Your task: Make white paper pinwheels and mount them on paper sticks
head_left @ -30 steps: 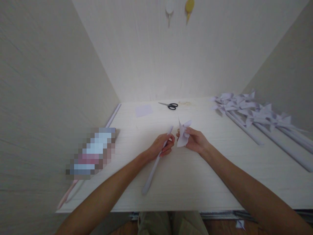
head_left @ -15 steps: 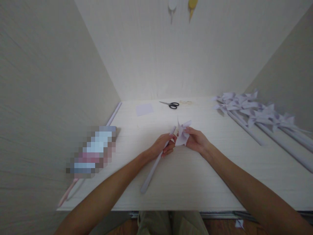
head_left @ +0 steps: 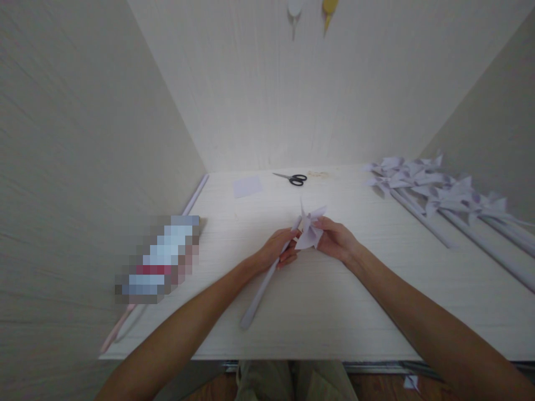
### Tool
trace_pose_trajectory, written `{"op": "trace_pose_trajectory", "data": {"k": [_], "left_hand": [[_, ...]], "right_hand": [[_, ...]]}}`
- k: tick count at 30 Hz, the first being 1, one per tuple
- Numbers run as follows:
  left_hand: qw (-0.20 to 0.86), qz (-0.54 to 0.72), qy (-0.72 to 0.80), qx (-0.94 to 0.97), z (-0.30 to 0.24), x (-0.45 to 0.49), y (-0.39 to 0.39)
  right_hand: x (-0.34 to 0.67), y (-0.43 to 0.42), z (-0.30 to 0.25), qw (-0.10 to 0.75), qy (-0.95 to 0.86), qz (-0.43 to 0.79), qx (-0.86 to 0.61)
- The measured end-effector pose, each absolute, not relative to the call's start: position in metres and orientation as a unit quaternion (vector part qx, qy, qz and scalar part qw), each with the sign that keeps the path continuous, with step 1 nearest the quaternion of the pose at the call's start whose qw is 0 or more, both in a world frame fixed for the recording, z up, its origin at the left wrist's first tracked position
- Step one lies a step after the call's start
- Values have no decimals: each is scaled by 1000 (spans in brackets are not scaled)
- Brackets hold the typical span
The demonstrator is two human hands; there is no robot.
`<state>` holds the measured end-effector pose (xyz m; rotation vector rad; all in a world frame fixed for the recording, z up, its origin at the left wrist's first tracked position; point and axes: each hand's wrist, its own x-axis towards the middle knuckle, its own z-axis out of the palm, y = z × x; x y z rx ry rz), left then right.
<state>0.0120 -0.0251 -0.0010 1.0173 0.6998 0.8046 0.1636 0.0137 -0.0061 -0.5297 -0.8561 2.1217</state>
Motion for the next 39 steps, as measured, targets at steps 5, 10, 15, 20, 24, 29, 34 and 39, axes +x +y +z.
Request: {"op": "trace_pose_trajectory", "data": {"k": [5, 10, 15, 20, 24, 29, 34, 39], "left_hand": [[740, 365, 324, 462, -1, 11, -24], [754, 362, 288, 467, -4, 9, -23], [766, 349, 268, 468, -6, 8, -21], [774, 338, 255, 470, -5, 9, -21], [780, 337, 242, 469, -6, 9, -22], [786, 332, 236, 466, -6, 8, -23], [791, 325, 245, 457, -8, 9, -22], [799, 306, 253, 452, -3, 12, -23]], "right_hand": [[162, 13, -5, 384, -352, 832, -191], [160, 11, -3, 389, -363, 827, -185], [160, 10, -1, 360, -391, 825, -191], [161, 12, -7, 361, -398, 819, -198], [160, 13, -12, 365, -399, 816, -205], [159, 12, -12, 373, -384, 810, -238], [155, 11, -10, 405, -374, 789, -271], [150, 11, -13, 428, -385, 769, -277]]}}
